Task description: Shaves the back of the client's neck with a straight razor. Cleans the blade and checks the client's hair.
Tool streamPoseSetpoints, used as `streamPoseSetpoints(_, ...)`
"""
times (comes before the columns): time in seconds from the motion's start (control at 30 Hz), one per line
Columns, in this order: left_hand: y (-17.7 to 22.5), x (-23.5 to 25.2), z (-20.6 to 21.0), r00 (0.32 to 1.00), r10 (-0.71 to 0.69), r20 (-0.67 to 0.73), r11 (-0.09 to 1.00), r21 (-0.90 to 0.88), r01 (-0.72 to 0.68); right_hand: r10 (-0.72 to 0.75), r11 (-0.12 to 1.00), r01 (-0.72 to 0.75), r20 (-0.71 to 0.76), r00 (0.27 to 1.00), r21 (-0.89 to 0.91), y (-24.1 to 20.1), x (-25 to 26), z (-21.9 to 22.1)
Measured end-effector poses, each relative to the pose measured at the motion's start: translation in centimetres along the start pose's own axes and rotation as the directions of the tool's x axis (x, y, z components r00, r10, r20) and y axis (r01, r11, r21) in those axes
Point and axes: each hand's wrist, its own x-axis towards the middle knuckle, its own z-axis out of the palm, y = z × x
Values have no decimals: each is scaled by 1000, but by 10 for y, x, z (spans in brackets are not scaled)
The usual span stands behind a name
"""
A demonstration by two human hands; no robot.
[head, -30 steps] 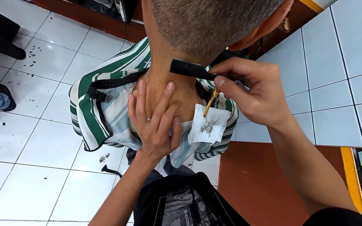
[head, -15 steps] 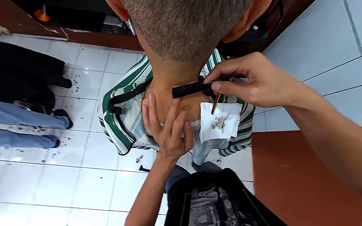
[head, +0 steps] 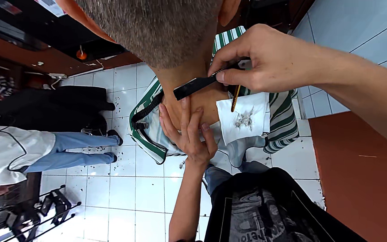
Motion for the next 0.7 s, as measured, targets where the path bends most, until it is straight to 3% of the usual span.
streamPoseSetpoints(0.23,-1,2,-2,1000,4,9,1000,-4,-4,-2,999,5,-79,997,37,1,3,-3)
streamPoseSetpoints(0.4,0,2,-3,1000,1,8,1000,28,-2,-32,999,32,-21,999,-6,6,3,5)
streamPoseSetpoints(0.6,-2,4,-5,1000,17,15,1000,25,-17,-50,998,56,-152,987,32,7,5,-4)
streamPoseSetpoints(0.7,-2,4,-5,1000,15,14,1000,22,-15,-72,997,75,-130,989,17,10,4,1)
